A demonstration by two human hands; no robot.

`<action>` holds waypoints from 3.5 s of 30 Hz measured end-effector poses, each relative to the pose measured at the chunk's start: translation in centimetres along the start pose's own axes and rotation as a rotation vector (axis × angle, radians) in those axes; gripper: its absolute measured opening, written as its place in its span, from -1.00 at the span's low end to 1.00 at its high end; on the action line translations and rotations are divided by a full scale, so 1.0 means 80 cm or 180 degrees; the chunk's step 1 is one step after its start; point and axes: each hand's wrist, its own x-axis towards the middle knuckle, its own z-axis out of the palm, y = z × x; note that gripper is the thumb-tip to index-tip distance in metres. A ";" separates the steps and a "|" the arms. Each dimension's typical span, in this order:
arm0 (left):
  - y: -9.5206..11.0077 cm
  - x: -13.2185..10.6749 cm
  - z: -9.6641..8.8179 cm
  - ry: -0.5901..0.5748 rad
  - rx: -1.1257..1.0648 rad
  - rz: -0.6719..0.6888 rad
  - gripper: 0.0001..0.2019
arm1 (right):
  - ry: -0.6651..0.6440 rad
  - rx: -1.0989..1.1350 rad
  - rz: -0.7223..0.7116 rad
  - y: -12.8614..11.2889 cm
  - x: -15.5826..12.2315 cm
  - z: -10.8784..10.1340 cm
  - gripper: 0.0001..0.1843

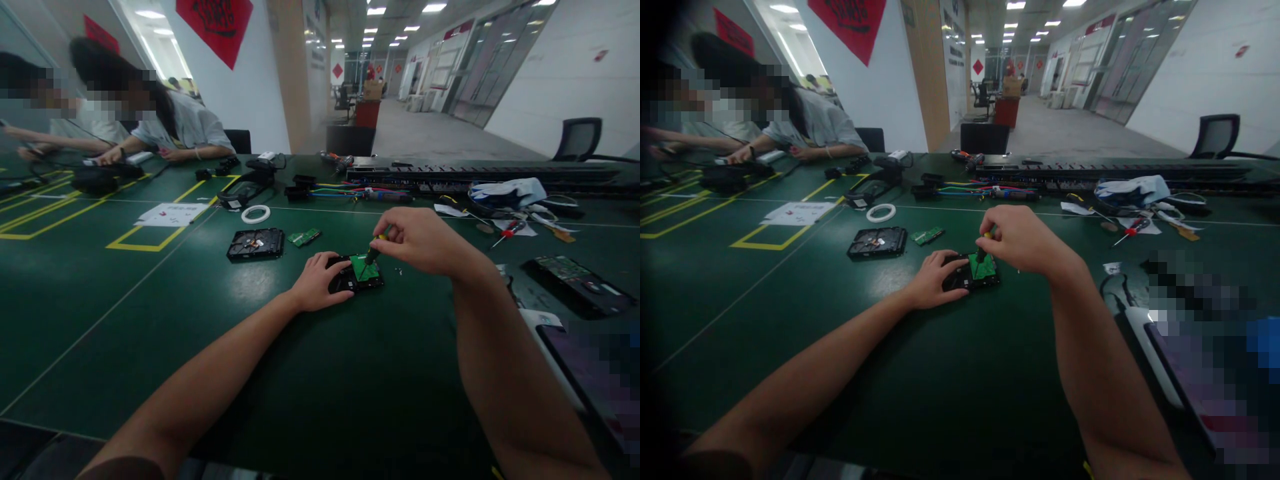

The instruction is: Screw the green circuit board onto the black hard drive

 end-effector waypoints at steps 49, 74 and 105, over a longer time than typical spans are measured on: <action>-0.004 -0.001 -0.003 -0.0195 -0.0029 0.0154 -0.29 | -0.0152 0.0166 -0.0107 -0.005 -0.002 -0.011 -0.73; -0.002 -0.001 -0.003 -0.0181 -0.0069 0.0142 -0.31 | -0.0299 0.0137 0.0042 -0.013 -0.003 -0.010 -0.71; -0.003 0.000 -0.001 -0.0175 -0.0035 0.0170 -0.31 | -0.0513 -0.0098 0.0295 -0.013 -0.003 -0.005 -0.71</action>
